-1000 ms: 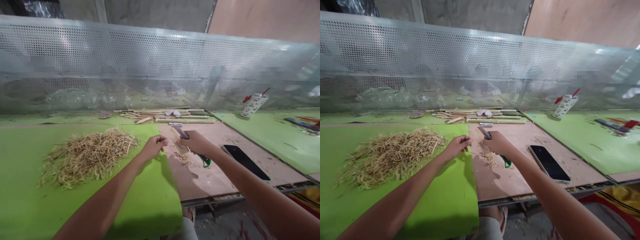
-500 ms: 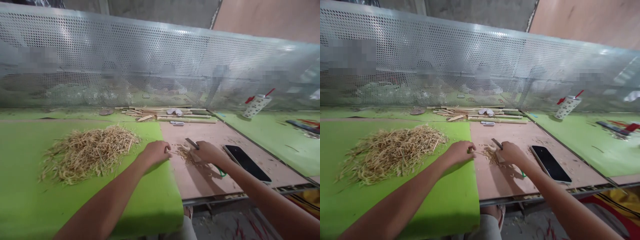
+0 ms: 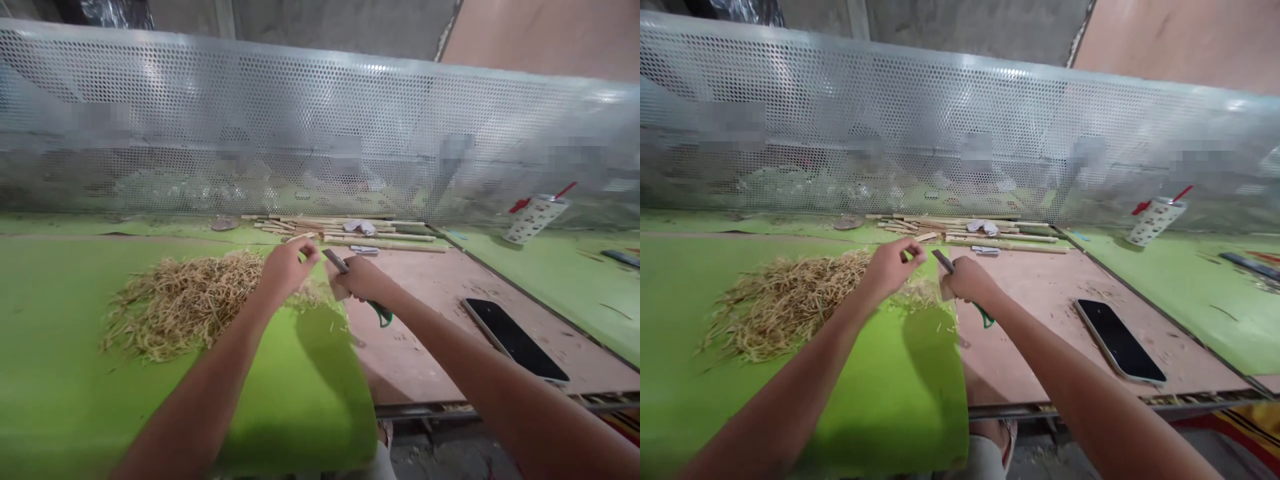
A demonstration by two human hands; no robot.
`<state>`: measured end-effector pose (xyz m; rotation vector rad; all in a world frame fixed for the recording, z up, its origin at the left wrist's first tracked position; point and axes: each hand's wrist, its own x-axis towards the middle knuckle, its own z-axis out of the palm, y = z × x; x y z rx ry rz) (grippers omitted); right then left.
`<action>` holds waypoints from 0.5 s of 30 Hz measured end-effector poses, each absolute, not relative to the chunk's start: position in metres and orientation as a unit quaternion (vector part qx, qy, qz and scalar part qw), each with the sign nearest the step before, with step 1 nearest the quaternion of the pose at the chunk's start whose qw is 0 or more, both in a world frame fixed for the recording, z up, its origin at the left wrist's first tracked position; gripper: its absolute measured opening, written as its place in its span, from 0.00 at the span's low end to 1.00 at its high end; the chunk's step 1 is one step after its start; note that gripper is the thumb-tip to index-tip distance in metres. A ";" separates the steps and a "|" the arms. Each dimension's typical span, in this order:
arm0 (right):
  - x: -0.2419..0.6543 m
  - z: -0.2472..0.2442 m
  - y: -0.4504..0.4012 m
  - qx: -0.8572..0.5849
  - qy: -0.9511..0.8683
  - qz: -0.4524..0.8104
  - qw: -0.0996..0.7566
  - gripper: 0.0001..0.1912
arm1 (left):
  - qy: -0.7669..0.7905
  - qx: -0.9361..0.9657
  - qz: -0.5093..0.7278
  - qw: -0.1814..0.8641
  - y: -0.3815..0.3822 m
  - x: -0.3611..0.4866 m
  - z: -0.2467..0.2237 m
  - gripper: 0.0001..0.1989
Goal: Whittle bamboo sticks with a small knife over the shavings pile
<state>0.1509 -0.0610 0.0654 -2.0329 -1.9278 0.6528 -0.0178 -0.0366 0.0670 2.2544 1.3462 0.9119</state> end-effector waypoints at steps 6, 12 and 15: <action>0.172 0.059 -0.042 -0.750 -0.656 0.080 -0.002 0.09 | 0.509 0.806 0.268 0.142 -0.030 -0.030 0.064 0.18; 0.182 0.029 -0.054 -0.748 -0.638 0.182 0.001 0.10 | 0.507 0.800 0.299 0.117 -0.036 -0.026 0.065 0.16; 0.171 0.027 -0.059 -0.728 -0.643 0.230 0.050 0.08 | 0.500 0.785 0.349 0.113 -0.036 -0.031 0.067 0.17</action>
